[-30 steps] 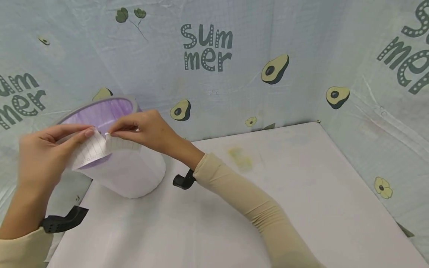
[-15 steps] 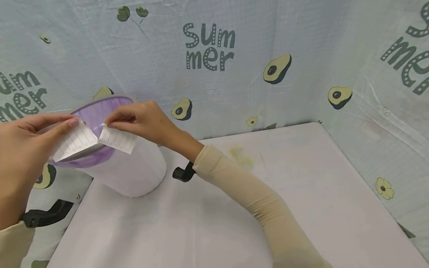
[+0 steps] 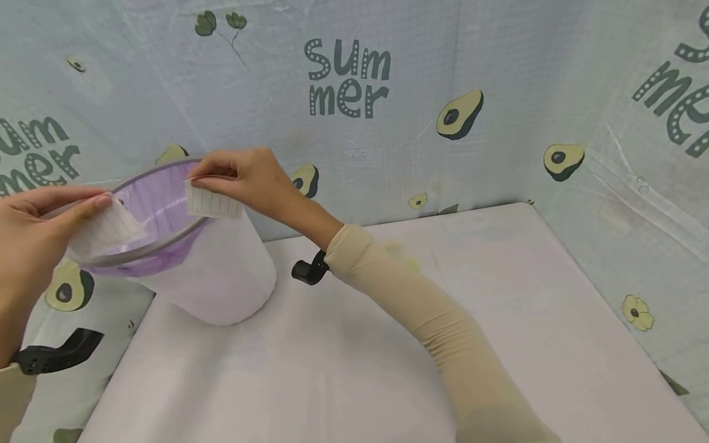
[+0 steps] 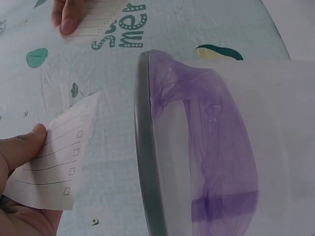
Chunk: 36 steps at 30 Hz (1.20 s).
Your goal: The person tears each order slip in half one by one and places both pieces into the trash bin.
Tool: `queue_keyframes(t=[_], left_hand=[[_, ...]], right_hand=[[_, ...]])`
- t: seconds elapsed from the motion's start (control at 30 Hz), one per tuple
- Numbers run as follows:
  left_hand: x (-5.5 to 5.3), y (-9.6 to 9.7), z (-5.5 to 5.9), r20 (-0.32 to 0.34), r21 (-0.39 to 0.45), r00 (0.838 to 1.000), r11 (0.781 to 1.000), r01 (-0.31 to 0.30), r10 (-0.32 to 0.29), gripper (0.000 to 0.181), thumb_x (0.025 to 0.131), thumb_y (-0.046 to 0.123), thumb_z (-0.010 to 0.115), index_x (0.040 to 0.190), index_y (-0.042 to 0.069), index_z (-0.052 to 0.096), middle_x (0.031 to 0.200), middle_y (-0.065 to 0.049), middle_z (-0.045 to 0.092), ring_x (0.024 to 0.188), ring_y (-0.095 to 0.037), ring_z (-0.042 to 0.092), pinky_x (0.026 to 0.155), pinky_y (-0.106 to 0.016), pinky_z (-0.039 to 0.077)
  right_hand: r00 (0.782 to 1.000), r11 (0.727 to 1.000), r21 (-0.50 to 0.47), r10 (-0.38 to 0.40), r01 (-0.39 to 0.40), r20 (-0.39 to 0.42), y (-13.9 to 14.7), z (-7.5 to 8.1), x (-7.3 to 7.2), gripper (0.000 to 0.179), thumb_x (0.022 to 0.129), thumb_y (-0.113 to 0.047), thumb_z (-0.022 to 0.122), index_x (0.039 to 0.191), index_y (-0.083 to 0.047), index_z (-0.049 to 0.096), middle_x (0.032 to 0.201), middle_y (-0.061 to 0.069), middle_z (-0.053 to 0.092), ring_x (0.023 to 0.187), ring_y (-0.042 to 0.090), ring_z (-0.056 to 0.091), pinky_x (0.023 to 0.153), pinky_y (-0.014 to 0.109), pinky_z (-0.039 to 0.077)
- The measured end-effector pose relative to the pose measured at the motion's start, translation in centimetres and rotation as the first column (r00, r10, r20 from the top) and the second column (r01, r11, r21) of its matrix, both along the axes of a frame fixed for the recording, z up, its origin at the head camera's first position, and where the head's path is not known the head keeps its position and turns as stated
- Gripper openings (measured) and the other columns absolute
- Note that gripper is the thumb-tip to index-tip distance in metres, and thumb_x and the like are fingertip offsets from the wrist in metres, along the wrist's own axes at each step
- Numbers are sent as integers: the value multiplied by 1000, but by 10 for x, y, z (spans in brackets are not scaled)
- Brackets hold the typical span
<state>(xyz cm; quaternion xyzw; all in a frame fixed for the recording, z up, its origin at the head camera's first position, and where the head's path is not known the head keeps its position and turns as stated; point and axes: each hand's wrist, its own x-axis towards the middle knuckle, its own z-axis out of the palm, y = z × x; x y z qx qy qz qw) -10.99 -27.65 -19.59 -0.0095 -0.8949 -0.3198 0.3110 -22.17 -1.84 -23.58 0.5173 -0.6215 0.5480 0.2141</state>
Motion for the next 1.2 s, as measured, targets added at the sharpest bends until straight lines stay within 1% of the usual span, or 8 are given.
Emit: queue_keyframes(t=[0.2,0.5,0.6,0.7,0.83,0.97,1.07,1.2], left_hand=[[2,-3,6,26,-9,1000,1000,6,-6,40,92,29,77,117,-3,74,86,40,58,78,9,60,62,-3,46],[-7,-2,12,109,-101,994,995,-3,14,49,93,44,73,119,2,75,86,39,55,83,8,55,59,-5,43],[-10,-2,13,140,-157,990,988,8,14,50,94,46,72,119,4,75,95,29,61,85,11,52,58,-8,42],[-15,-2,14,147,-227,989,974,23,11,48,95,45,71,118,3,76,109,5,72,85,17,47,58,-9,39],[-19,-4,17,158,-312,987,950,36,15,44,97,42,70,116,2,76,119,-23,70,82,23,39,59,-7,36],[-24,-8,20,178,-354,984,934,52,12,44,97,41,70,115,1,76,116,-25,70,77,25,37,57,-10,36],[-29,-11,23,196,-378,981,923,73,2,44,97,40,70,115,0,76,113,-27,71,80,12,50,54,-14,37],[-39,-12,26,258,-367,966,924,108,-10,49,97,42,69,117,-2,74,119,-30,68,98,-32,61,53,-16,38]], right_hand=[[997,995,72,-72,69,36,3,8,-7,8,92,-9,77,97,-5,79,96,3,78,90,2,71,83,22,56],[990,960,248,-112,129,-81,-19,21,-18,11,95,-16,74,102,-8,79,100,-3,78,91,-4,68,84,14,51],[988,937,315,-128,148,-85,-26,28,-21,12,96,-19,73,103,-10,79,101,-6,78,91,-4,67,85,13,49],[982,914,362,-150,182,-113,-30,33,-24,13,97,-21,72,103,-12,79,99,-7,77,88,-3,66,83,12,48],[979,894,402,-161,200,-129,-36,38,-27,13,97,-22,72,101,-12,79,98,-7,76,88,-2,66,83,11,47],[978,863,461,-175,207,-110,-44,44,-28,13,97,-24,72,102,-14,79,101,-7,76,94,-2,67,86,10,47],[976,818,533,-179,216,-122,-52,49,-28,15,98,-27,71,102,-14,78,102,-7,75,95,-1,66,86,10,45],[965,730,631,-206,262,-163,-61,54,-31,17,100,-28,68,106,-15,77,105,-8,74,99,2,63,87,12,43]])
